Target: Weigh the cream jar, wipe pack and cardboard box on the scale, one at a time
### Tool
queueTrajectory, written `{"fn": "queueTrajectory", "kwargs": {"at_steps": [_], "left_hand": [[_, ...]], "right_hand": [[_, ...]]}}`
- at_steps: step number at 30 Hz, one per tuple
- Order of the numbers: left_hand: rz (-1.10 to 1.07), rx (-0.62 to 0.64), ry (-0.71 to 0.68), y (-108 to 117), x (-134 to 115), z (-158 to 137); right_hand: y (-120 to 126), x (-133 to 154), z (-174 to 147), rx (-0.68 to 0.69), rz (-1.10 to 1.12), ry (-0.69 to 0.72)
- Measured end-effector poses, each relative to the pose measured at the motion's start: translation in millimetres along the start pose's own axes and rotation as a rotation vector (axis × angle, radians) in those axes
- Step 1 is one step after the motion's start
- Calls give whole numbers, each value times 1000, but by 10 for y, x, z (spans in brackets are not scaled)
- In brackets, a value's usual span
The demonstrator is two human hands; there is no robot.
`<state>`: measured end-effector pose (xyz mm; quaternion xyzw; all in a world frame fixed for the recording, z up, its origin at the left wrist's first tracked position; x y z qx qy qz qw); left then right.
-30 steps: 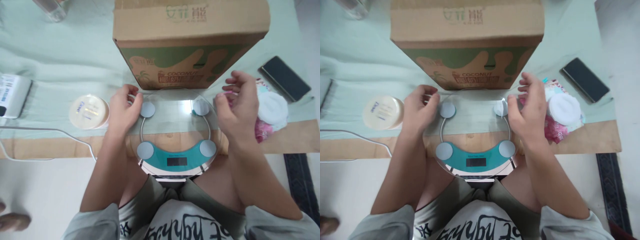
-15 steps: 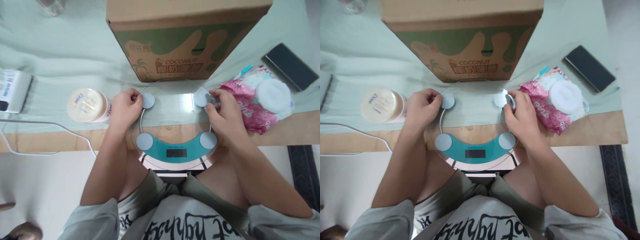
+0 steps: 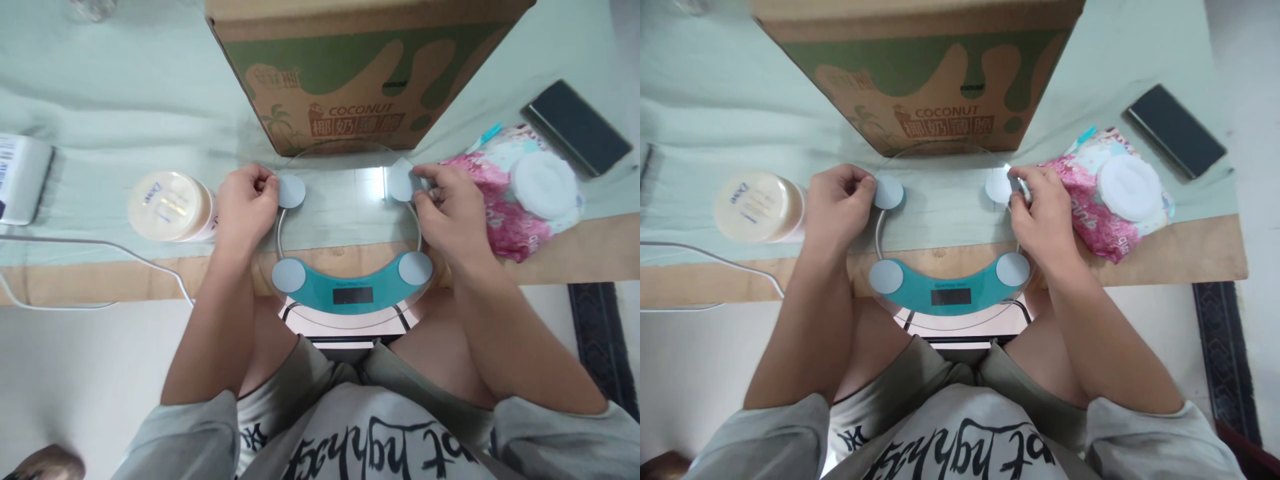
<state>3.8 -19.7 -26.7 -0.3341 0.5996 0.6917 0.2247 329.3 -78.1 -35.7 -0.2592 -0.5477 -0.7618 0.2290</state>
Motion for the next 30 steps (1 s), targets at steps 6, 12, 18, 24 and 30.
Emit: {"fn": "queueTrajectory", "kwargs": {"at_steps": [6,12,18,24,30], "left_hand": [[105,13,52,-51,-83,22],[170,59,43,-10,-169,-32],[185,-66,-36,41,-201,-31],[7,-78,-393,35,-425,-159],[-38,-76,-433,89,-486,-211]], "right_hand": [[-77,-55,48,19,-30,5],[-88,-12,18,8,-110,46],[49,266,-6,-162,-89,226],[466,444,-39,-441,-47,386],[986,-67,-51,-409,-333,228]]}}
Point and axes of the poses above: each hand's wrist, its own z-axis towards the middle knuckle, its own y-axis out of the back of the hand, x = y × z, the point moved 3 cm from there along z, towards the middle knuckle, and after that the axes turned 6 degrees about -x, right-handed, at the moved point
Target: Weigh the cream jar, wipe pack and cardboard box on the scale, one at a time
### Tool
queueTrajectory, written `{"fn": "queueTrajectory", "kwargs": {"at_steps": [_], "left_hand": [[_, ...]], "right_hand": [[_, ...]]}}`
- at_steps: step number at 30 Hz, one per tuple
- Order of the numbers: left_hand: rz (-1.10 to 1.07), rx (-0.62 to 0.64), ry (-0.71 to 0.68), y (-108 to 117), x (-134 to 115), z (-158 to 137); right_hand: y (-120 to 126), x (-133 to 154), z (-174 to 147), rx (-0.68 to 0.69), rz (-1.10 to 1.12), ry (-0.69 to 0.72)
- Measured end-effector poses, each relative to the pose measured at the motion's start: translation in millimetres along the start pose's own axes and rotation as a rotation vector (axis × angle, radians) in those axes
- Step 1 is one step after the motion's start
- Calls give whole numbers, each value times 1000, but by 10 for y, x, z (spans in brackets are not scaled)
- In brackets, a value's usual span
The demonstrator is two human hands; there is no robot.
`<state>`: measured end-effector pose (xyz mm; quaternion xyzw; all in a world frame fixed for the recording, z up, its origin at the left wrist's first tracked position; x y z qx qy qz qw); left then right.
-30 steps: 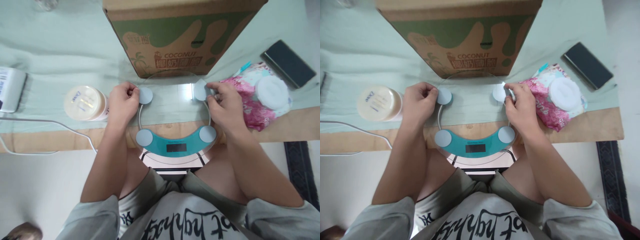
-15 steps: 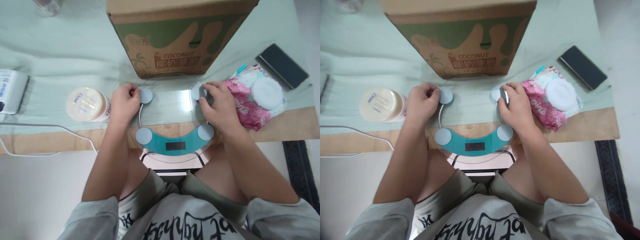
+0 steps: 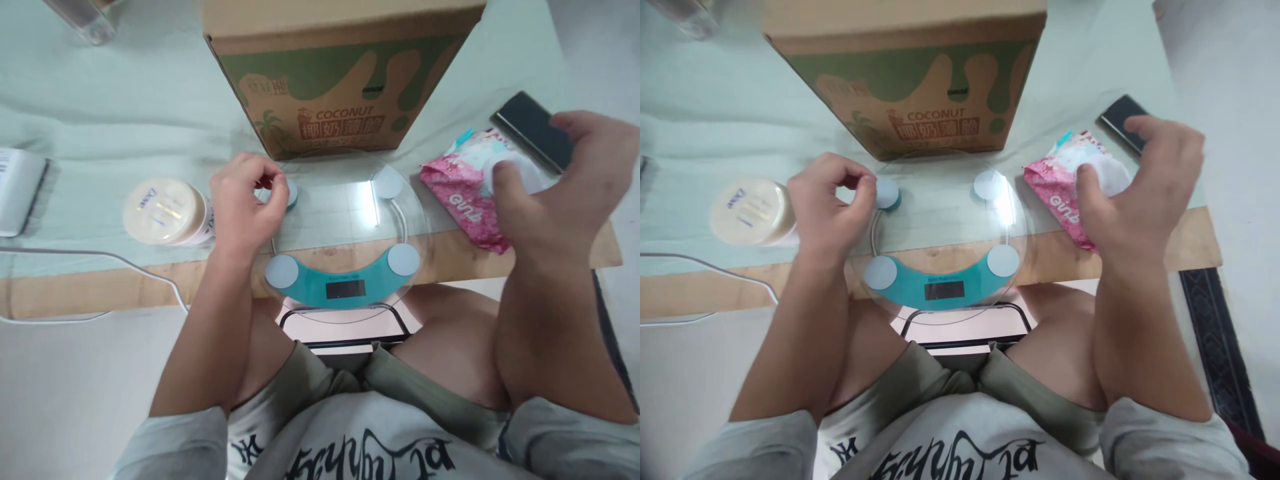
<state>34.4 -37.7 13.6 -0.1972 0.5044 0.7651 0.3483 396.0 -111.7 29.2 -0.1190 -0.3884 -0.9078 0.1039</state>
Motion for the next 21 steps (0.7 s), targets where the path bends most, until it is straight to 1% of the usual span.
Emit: {"fn": "queueTrajectory", "kwargs": {"at_steps": [2,4,7,9,11,14,16,18,21], "left_hand": [[-13,-14,15,8,-4,11],[-36,-6,0,-18,-23,19],[-51,-5,-34,-79,-56,29],[-45,-9,-36,-110,-66,35],[-45,-13,-31,-121,-72,42],[-70,-31,-32,-103,-82,54],[-92,-49,-27,-85,-82,67],[-113,-68,-9,-75,-68,80],[-184,-147,31,-58,-25,90]], "right_hand": [[-54,-264,-48,203,-102,-132],[-112,-440,-92,293,-157,-193],[-158,-539,-114,280,-155,-221],[-160,-523,-111,255,-99,-213],[-120,-461,-93,186,-53,-178],[25,-254,-31,54,-18,-84],[152,-6,28,-20,61,18],[247,314,76,-63,187,141],[179,782,84,49,286,209]]}}
Point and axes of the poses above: each hand's wrist, its own z-axis towards the middle knuckle, its own y-axis out of the back of the hand, x = y × z, the point moved 3 cm from there along z, towards the middle knuckle, and after that the axes turned 6 degrees about -x, right-handed, at the moved point
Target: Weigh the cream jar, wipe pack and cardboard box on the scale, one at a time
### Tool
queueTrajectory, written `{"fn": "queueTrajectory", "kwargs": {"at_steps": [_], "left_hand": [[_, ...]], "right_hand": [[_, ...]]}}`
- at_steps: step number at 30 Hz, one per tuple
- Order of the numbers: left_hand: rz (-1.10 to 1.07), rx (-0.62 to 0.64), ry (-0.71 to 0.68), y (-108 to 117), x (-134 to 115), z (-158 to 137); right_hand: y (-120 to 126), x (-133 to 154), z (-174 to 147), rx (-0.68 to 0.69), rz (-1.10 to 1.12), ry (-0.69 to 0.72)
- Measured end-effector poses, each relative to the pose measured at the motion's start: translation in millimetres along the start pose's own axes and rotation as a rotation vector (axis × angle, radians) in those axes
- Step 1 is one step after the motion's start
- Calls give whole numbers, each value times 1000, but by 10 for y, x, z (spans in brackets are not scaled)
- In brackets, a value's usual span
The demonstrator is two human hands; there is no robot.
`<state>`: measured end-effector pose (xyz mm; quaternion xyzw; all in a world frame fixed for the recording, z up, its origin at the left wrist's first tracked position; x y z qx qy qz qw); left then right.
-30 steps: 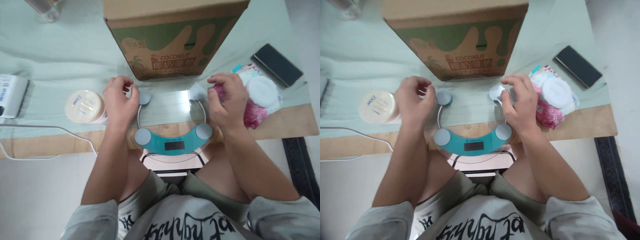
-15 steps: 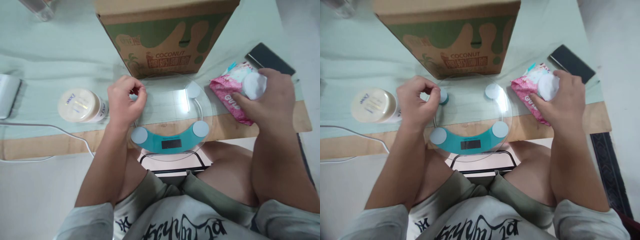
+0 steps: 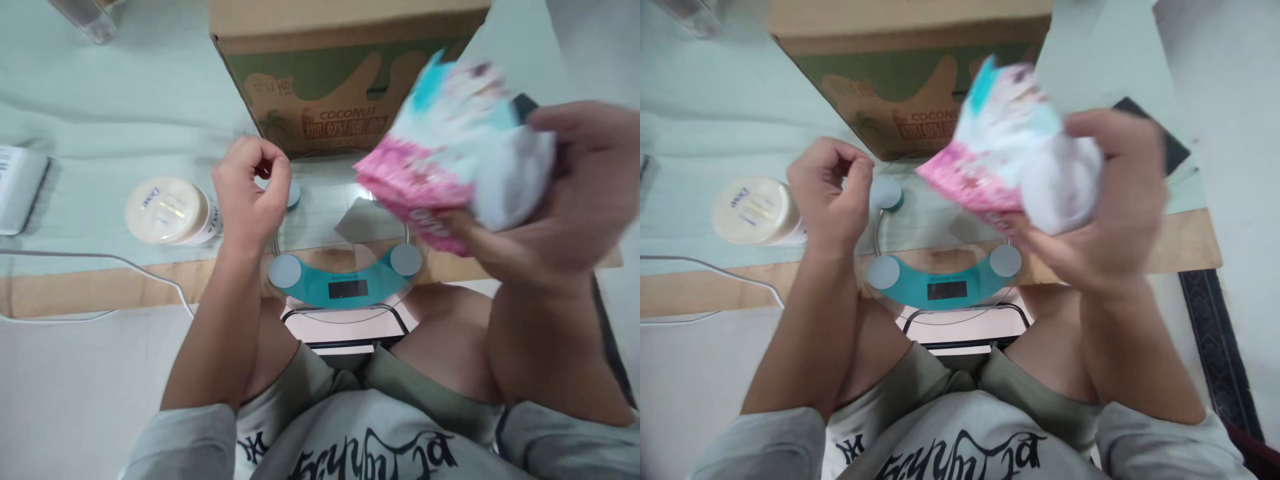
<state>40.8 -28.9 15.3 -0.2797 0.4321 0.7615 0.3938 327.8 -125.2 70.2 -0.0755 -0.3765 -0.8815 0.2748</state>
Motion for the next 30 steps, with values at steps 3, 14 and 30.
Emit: {"fn": "queueTrajectory", "kwargs": {"at_steps": [3,14,30], "left_hand": [[-80,-59,45,20,36,-15],[-143,164,7,-22,-93,-162],[-220,95,-82,-84,-26,-139]], "right_hand": [[-336,292,11,155,84,98],[-713,-103,-99,226,305,-276],[-642,-39,-166,169,273,-183]]}}
Point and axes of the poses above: each hand's wrist, its own z-axis towards the middle knuckle, its own y-axis out of the back of the hand, x = y × z, the point moved 3 cm from there along z, towards the middle knuckle, and after that the axes turned 6 degrees about -x, right-handed, at the moved point
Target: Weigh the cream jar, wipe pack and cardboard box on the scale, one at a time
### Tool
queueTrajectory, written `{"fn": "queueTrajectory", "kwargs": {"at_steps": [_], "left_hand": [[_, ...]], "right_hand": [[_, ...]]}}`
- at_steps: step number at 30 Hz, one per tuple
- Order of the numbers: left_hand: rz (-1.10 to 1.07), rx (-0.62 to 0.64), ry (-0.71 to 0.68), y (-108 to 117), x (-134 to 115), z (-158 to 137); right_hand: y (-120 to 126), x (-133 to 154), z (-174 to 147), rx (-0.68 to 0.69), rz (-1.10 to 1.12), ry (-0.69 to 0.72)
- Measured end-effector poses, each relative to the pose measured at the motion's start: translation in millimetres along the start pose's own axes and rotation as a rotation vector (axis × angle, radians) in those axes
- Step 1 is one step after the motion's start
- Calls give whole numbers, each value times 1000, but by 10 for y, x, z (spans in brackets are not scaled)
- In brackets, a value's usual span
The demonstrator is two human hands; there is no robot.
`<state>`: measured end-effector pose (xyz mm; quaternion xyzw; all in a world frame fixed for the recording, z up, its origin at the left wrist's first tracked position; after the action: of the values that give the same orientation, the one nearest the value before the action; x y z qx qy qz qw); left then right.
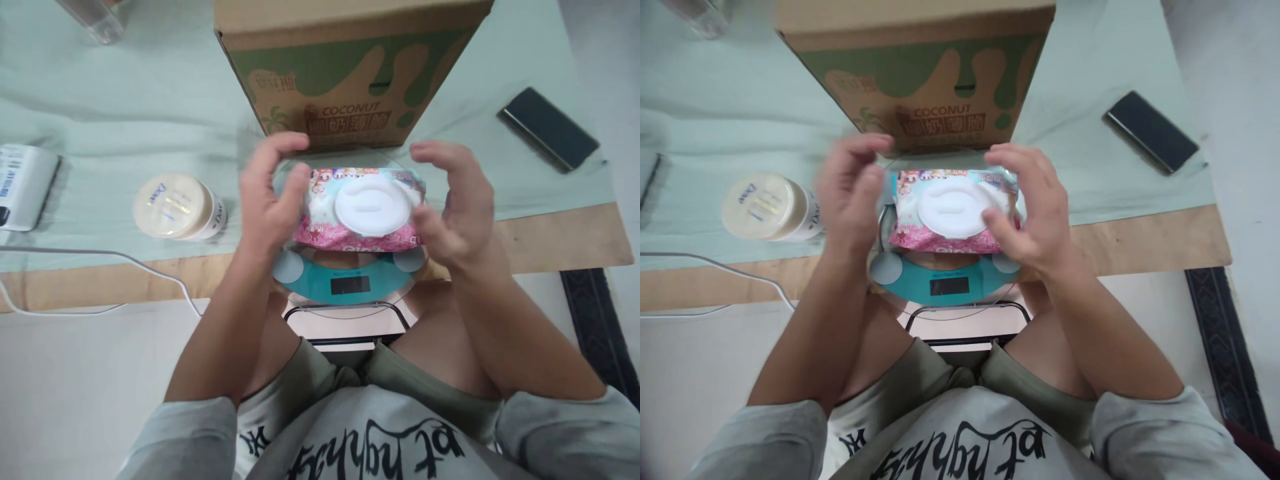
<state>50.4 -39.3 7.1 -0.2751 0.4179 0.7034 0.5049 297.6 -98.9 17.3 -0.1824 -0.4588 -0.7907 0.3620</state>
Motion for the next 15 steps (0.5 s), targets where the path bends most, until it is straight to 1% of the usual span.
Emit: {"fn": "queueTrajectory", "kwargs": {"at_steps": [2,3,4,6,8,10,13,15], "left_hand": [[0,-248,-128,173,5,33],[9,-349,-185,258,6,44],[27,-434,-231,338,5,51],[94,-554,-289,482,-5,58],[203,-588,-294,598,-20,57],[312,-567,-279,693,-37,50],[444,-506,-232,804,-57,37],[558,-458,-140,854,-65,46]], "right_hand": [[-23,141,-38,77,-92,142],[-51,187,-59,110,-133,186],[-82,214,-76,131,-159,205],[-128,230,-96,129,-158,213],[-118,217,-95,90,-100,219],[-24,175,-73,13,-10,213],[263,38,-26,-173,94,221],[476,-142,-7,-270,87,188]]}}
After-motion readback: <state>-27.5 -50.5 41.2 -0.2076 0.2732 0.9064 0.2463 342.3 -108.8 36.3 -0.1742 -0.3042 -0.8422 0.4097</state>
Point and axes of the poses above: each hand's wrist, its own z-axis towards the middle knuckle, its own y-axis out of the back of the hand, x = y × z, the point moved 3 cm from there along z, towards the middle knuckle, and after that the axes turned 6 degrees about -x, right-handed, at the moved point
